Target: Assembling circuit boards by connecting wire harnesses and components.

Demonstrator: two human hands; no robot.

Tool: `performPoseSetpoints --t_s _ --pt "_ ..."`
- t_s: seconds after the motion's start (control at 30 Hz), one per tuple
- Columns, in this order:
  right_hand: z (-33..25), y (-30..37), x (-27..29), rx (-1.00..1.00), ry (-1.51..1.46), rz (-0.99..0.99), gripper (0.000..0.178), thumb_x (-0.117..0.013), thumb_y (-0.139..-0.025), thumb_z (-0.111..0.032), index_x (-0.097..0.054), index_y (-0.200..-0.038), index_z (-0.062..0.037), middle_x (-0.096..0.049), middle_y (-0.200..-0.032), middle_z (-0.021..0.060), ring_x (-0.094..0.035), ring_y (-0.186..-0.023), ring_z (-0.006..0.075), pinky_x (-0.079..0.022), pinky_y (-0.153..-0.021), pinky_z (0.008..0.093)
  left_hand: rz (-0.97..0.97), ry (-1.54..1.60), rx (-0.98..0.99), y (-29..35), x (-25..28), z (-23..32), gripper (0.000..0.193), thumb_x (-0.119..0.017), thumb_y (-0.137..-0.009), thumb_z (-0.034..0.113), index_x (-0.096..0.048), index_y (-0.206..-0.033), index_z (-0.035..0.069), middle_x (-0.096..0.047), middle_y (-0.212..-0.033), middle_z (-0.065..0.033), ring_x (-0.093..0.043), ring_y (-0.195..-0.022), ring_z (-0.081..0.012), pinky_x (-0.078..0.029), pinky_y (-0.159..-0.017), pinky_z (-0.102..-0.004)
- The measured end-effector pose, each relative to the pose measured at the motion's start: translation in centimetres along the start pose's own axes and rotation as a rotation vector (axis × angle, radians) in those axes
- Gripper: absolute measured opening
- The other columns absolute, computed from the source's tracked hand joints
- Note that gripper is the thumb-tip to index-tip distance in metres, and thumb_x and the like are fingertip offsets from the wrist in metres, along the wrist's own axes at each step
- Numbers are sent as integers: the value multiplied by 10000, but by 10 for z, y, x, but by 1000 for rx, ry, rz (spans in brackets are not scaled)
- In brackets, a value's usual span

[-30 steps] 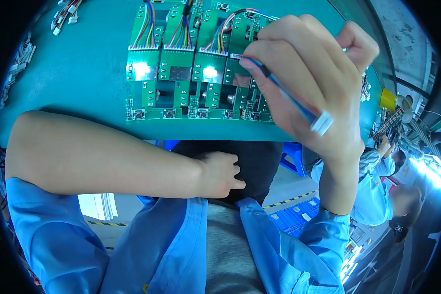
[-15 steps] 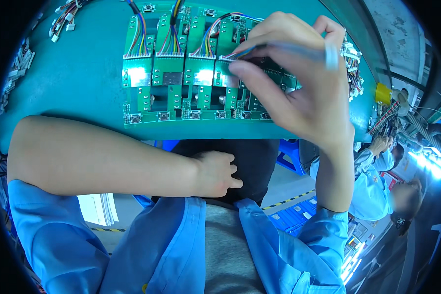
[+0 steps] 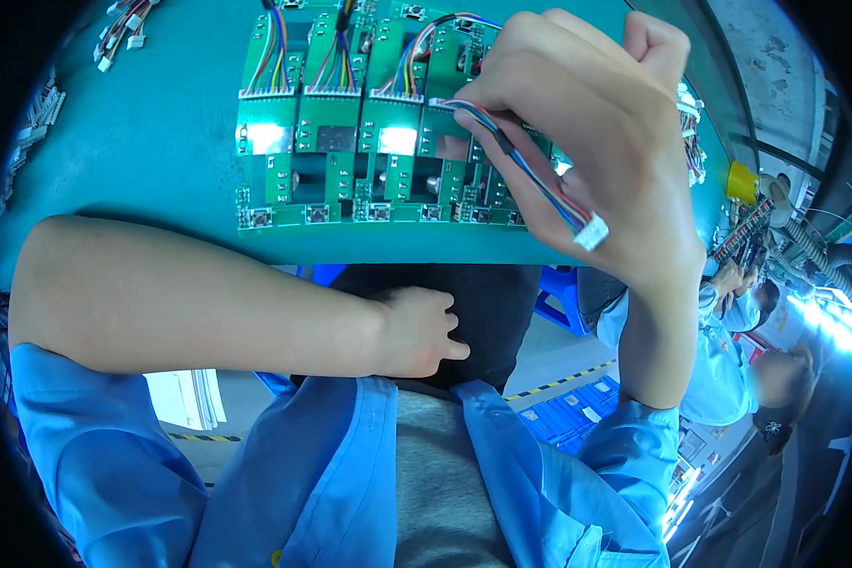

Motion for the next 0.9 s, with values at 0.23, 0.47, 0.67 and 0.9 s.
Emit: performPoseSetpoints --t_s 0.23,0.47,0.67,0.9 --pt "-1 4 9 11 1 4 90 -763 -829 -48 -687 -815 -94 -575 -823 -18 -460 -755 124 -325 -819 333 -11 11 3 2 -1 0 144 -671 -952 118 -798 -1013 149 -563 -1421 9 -606 -1023 -229 -450 -945 -360" --pt "17 11 4 -142 11 64 220 -820 -815 -85 -677 -978 -45 -624 -972 63 -522 -853 167 -374 -871 349 -38 6 -13 -7 -5 -4 137 -674 -952 122 -796 -1008 151 -550 -1431 13 -599 -1034 -229 -448 -947 -360" --pt "29 11 6 -300 -16 160 471 -890 -797 -130 -667 -1183 18 -687 -1165 166 -601 -982 223 -437 -938 370 -30 10 13 -1 -1 -2 132 -679 -946 132 -795 -1006 153 -545 -1435 15 -595 -1033 -228 -448 -944 -360" --pt "38 5 15 -289 323 70 883 -845 -845 -325 -414 -1516 52 -488 -1466 273 -439 -1381 391 -319 -1169 497 51 1 21 3 -1 -7 150 -667 -954 141 -794 -1028 173 -567 -1410 16 -591 -1008 -224 -447 -918 -355"
Point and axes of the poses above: each hand's wrist, its own y-axis away from the middle knuckle, its own x-axis out of the back of the hand, z = x × y, the point moved 9 cm from there along -y, towards the middle knuckle
